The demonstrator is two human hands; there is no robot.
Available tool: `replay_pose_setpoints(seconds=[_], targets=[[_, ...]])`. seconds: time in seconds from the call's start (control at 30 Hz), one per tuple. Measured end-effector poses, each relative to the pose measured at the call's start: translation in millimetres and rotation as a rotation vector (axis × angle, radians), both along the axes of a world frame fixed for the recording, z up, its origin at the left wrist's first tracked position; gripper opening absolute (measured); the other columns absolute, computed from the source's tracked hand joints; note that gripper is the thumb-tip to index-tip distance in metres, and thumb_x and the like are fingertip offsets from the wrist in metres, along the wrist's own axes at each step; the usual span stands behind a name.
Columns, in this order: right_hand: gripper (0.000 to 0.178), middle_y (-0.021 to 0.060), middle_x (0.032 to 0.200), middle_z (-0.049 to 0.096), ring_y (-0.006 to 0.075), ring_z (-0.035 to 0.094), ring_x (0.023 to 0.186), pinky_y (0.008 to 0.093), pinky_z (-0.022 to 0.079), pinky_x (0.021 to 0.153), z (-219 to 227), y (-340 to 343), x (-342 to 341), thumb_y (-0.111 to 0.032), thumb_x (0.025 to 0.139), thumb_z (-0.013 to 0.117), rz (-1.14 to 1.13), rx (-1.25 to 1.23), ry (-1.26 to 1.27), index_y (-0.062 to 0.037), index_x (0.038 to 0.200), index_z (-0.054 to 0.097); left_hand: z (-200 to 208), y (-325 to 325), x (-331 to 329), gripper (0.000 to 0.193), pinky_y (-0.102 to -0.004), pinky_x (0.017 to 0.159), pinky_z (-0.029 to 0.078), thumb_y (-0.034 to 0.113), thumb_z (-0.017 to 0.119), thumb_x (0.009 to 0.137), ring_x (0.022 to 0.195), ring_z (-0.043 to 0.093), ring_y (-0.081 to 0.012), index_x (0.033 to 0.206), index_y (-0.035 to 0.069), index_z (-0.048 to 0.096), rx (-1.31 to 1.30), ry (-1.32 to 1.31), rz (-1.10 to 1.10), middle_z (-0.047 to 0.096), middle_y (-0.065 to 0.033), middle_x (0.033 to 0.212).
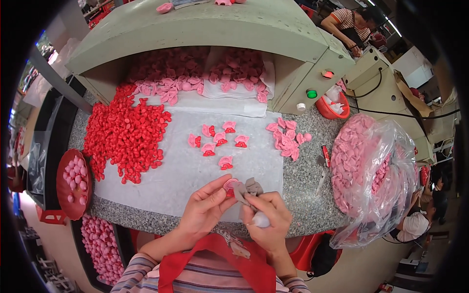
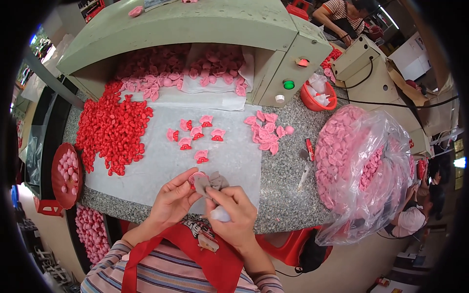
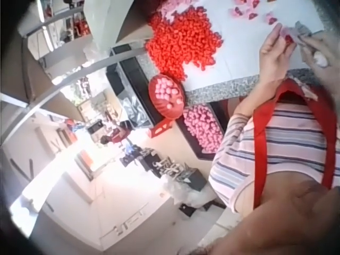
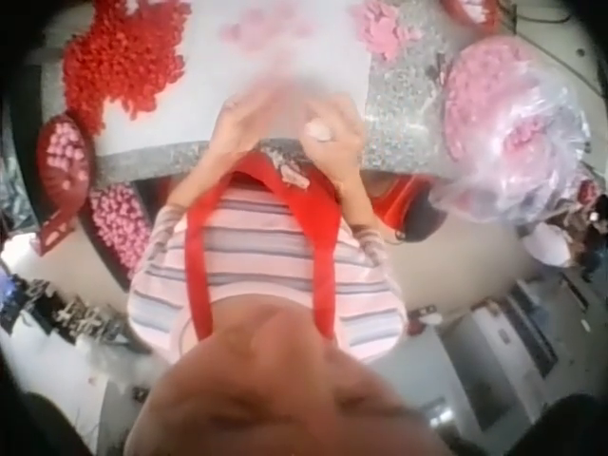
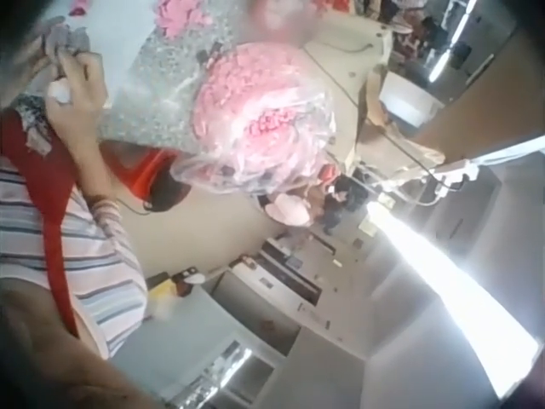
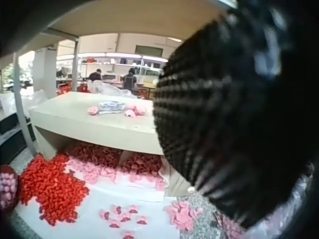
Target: Assemble small plastic toy components by applying glue and joining parts at a factory workbench.
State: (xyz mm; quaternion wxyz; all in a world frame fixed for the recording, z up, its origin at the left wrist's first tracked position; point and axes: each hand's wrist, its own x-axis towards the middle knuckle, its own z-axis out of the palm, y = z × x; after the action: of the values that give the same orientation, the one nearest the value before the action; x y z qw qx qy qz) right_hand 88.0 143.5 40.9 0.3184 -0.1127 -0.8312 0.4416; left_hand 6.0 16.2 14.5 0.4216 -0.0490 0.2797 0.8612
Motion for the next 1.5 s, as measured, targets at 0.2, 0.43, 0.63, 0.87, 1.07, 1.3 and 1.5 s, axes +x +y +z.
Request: replay_pose_setpoints(seconds=[0.2, 0.43, 0.63, 0.87, 1.07, 1.3, 1.5], targets=[[0.021, 0.0067, 0.071, 0.053, 0.0172, 0.055, 0.057, 0.0268, 0.045, 0.051, -1, -2, -3, 0.004, 0.060, 0.066, 0.089, 0.113, -0.029, -0.0040, 0.079, 0.063, -1, -2, -1, 0.037, -0.0334, 0.091, 0.043, 0.008, 0.049, 0.087, 0.105, 0.053, -0.0206, 0.122, -0.002, 0.042, 0.058, 0.017, -0.058, 0.053, -0.0129, 0.113], [0.025, 0.0106, 0.082, 0.058, 0.0250, 0.058, 0.070, 0.0319, 0.047, 0.062, -26, 81, 33, -0.007, 0.064, 0.069, -0.520, 0.303, -0.271, -0.0027, 0.088, 0.062, 5, -7, -14, 0.042, -0.0332, 0.091, 0.044, 0.012, 0.050, 0.087, 0.107, 0.051, -0.0257, 0.125, -0.003, 0.036, -0.023, 0.067, 0.070, 0.053, -0.0146, 0.113], [0.028, 0.0126, 0.088, 0.060, 0.0248, 0.058, 0.078, 0.0327, 0.045, 0.069, -75, 131, -21, -0.009, 0.065, 0.071, -0.438, 0.179, -0.216, -0.0022, 0.090, 0.062, 7, -6, -6, 0.041, -0.0348, 0.091, 0.044, 0.011, 0.050, 0.087, 0.108, 0.050, -0.0272, 0.124, -0.003, 0.038, 0.020, 0.042, 0.031, 0.053, -0.0151, 0.113], [0.023, 0.0094, 0.070, 0.063, 0.0175, 0.056, 0.055, 0.0303, 0.046, 0.053, -81, 137, -14, -0.017, 0.072, 0.067, -0.552, 0.224, -0.255, -0.0044, 0.090, 0.064, 3, -22, -15, 0.043, -0.0345, 0.091, 0.044, 0.011, 0.049, 0.087, 0.111, 0.048, -0.0279, 0.125, -0.002, 0.035, 0.020, 0.030, 0.156, 0.049, -0.0161, 0.115], [0.022, 0.0050, 0.070, 0.063, 0.0101, 0.056, 0.055, 0.0233, 0.042, 0.048, -72, 42, -14, -0.016, 0.070, 0.069, -0.296, -0.540, -0.476, 0.0003, 0.084, 0.064, 6, -10, -17, 0.044, -0.0343, 0.091, 0.044, 0.013, 0.050, 0.087, 0.109, 0.048, -0.0284, 0.125, -0.002, 0.035, 0.019, -0.022, 0.109, 0.050, -0.0157, 0.114], [0.018, 0.0090, 0.084, 0.064, 0.0204, 0.062, 0.075, 0.0285, 0.047, 0.068, -67, 68, 4, -0.003, 0.068, 0.065, -0.243, 0.027, -0.298, -0.0032, 0.086, 0.065, 4, -22, -18, 0.045, -0.0330, 0.089, 0.045, 0.017, 0.049, 0.088, 0.107, 0.051, -0.0270, 0.126, -0.002, 0.034, 0.003, -0.001, 0.086, 0.051, -0.0145, 0.113], [0.026, 0.0085, 0.088, 0.064, 0.0213, 0.062, 0.082, 0.0289, 0.049, 0.073, -61, 74, -12, 0.003, 0.062, 0.064, 0.355, 0.195, -0.465, -0.0052, 0.087, 0.065, 6, -26, -12, 0.045, -0.0327, 0.088, 0.046, 0.018, 0.049, 0.088, 0.105, 0.053, -0.0274, 0.126, -0.002, 0.034, 0.040, -0.018, 0.049, 0.051, -0.0152, 0.114]])
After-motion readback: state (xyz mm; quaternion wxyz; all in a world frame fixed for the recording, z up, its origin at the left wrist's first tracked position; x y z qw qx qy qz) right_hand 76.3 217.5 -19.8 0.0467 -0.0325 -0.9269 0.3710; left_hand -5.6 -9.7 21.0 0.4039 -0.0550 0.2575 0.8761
